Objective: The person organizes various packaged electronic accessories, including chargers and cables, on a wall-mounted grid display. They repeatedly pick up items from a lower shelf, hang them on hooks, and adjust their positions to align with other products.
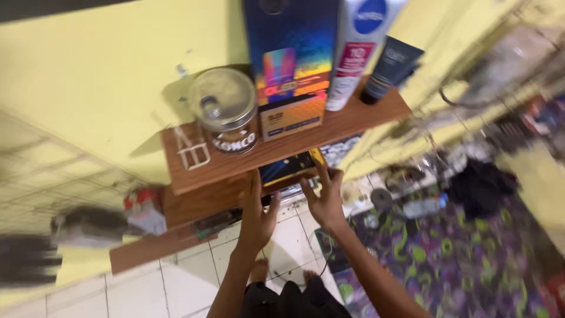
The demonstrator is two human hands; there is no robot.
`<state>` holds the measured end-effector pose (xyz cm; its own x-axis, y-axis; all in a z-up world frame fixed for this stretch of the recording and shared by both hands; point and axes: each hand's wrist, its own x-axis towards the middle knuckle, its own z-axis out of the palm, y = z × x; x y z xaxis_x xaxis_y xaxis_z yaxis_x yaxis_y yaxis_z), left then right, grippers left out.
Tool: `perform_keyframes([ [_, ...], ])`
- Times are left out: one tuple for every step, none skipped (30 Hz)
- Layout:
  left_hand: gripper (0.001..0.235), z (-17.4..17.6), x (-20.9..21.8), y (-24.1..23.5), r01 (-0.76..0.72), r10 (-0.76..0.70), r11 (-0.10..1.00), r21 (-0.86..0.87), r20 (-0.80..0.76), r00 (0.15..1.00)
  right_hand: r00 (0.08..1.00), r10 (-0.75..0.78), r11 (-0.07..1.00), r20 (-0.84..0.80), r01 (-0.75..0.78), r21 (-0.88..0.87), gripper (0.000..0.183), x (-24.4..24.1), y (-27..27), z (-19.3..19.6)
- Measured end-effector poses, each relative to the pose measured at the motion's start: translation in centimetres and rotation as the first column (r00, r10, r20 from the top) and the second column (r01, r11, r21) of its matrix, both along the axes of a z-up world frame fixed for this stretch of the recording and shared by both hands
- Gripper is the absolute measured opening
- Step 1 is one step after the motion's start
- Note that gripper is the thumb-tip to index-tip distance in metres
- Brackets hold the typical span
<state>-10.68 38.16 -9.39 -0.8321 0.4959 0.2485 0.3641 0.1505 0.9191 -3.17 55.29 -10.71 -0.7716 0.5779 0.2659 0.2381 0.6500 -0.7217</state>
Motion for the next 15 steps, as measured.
perform_keyframes([
  [0.08, 0.1, 1.2, -0.4, -0.045, 0.045, 0.999, 0.028, 0.0, 0.999, 0.998, 0.055, 0.998, -0.005, -0.055, -0.02, 0.062, 0.4, -0.4, 0.5],
  [0.081, 0.1, 2.4, -0.8, -0.085, 0.084, 0.996, 0.041, 0.013, 0.996, 0.994, 0.109, 0.993, -0.009, -0.11, -0.04, 0.064, 0.7, -0.7, 0.9],
  [0.081, 0.0, 4.0, -1.3, -0.128, 0.126, 0.991, 0.047, 0.032, 0.991, 0.985, 0.167, 0.967, -0.037, -0.171, -0.19, 0.065, 0.9, -1.2, 1.2],
  [0.082, -0.1, 5.6, -1.8, -0.171, 0.168, 0.984, 0.053, 0.05, 0.985, 0.974, 0.219, 0.914, -0.064, -0.228, -0.335, 0.067, 1.1, -1.6, 1.4],
  [0.083, -0.3, 7.5, -2.3, -0.21, 0.205, 0.975, 0.072, 0.061, 0.977, 0.962, 0.261, 0.834, -0.085, -0.269, -0.481, 0.069, 1.5, -2.3, 1.3],
  [0.084, -0.6, 9.3, -2.7, -0.248, 0.243, 0.964, 0.09, 0.071, 0.968, 0.925, 0.318, 0.754, -0.205, -0.379, -0.536, 0.068, 1.6, -2.9, 1.2],
  [0.086, -0.7, 11.1, -3.2, -0.273, 0.265, 0.957, 0.101, 0.08, 0.961, 0.883, 0.34, 0.661, -0.324, -0.47, -0.585, 0.068, 1.9, -3.6, 0.9],
  [0.089, -0.8, 13.0, -3.7, -0.301, 0.293, 0.95, 0.082, 0.096, 0.951, 0.832, 0.341, 0.556, -0.438, -0.554, -0.619, 0.068, 2.3, -4.6, 0.7],
  [0.092, -0.7, 14.4, -4.0, -0.328, 0.32, 0.942, 0.075, 0.1, 0.942, 0.859, 0.339, 0.539, -0.384, -0.512, -0.669, 0.072, 2.5, -5.7, 0.6],
  [0.095, -0.6, 15.7, -4.7, -0.354, 0.346, 0.933, 0.069, 0.104, 0.932, 0.882, 0.34, 0.523, -0.326, -0.466, -0.714, 0.075, 3.0, -7.1, 0.7],
  [0.095, -0.3, 16.7, -5.3, -0.387, 0.374, 0.915, 0.115, 0.12, 0.92, 0.899, 0.345, 0.512, -0.27, -0.422, -0.748, 0.079, 2.9, -8.2, 0.8],
  [0.095, -0.1, 17.9, -6.0, -0.419, 0.401, 0.894, 0.16, 0.135, 0.906, 0.85, 0.396, 0.481, -0.348, -0.515, -0.709, 0.078, 2.8, -9.3, 1.0],
  [0.095, 0.0, 19.1, -6.8, -0.448, 0.423, 0.87, 0.203, 0.158, 0.892, 0.797, 0.44, 0.446, -0.413, -0.594, -0.67, 0.076, 3.3, -10.6, 1.1],
  [0.09, 0.0, 19.9, -7.7, -0.512, 0.48, 0.829, 0.225, 0.184, 0.858, 0.737, 0.479, 0.405, -0.477, -0.667, -0.625, 0.075, 3.8, -12.0, 1.1],
  [0.085, -0.1, 20.8, -8.7, -0.57, 0.53, 0.784, 0.247, 0.212, 0.821, 0.721, 0.508, 0.359, -0.471, -0.675, -0.644, 0.076, 4.3, -13.3, 1.1],
])
